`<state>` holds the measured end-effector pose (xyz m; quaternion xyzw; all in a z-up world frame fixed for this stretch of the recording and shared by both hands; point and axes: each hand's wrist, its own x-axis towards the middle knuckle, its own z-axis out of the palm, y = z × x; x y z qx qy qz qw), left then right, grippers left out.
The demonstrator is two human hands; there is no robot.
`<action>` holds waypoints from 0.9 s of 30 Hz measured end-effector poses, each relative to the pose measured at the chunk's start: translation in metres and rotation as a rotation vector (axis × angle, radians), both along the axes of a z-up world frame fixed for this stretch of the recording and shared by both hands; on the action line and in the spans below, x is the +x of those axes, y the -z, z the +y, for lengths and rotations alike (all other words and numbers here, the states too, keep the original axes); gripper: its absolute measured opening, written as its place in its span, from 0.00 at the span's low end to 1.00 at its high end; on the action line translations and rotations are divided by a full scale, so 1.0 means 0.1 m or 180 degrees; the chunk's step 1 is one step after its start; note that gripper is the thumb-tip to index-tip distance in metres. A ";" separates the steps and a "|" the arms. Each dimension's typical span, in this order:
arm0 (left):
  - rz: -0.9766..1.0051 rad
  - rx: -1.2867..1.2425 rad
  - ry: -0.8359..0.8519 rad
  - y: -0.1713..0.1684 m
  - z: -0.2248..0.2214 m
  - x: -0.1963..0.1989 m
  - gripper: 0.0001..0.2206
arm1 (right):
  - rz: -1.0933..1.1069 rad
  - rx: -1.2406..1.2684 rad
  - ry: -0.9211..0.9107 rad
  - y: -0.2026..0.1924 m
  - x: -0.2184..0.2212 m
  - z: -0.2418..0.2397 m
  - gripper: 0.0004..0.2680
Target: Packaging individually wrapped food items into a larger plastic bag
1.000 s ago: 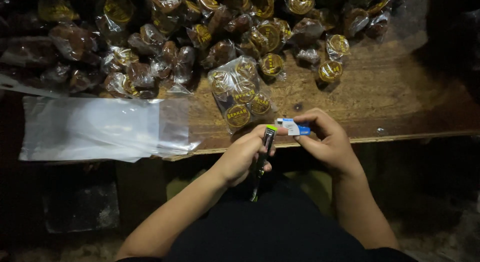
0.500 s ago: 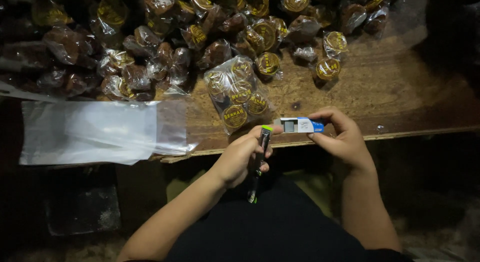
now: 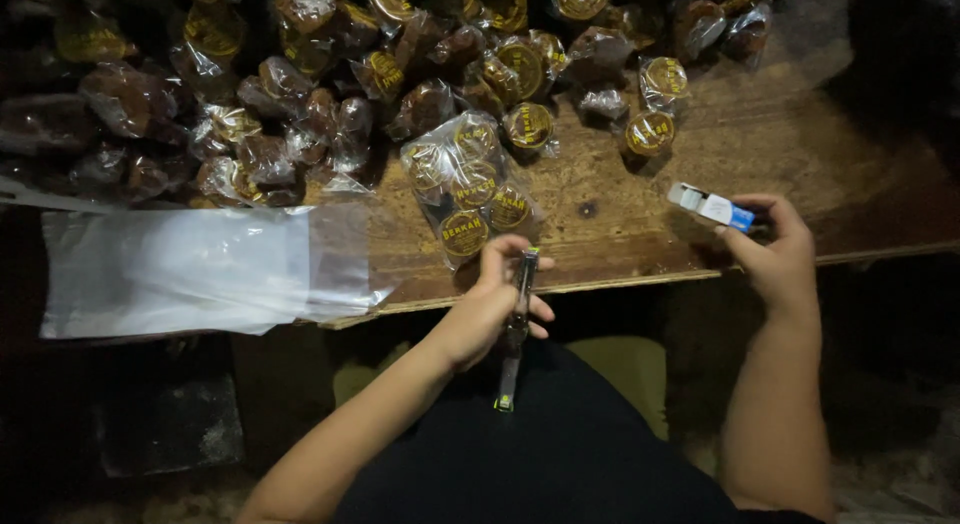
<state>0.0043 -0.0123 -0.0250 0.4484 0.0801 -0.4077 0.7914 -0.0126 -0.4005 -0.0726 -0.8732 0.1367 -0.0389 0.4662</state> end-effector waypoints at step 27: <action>-0.0315 0.0329 0.1029 0.06 -0.03 -0.40 0.22 | 0.1370 -0.2387 -0.0763 0.19 0.12 -0.06 0.21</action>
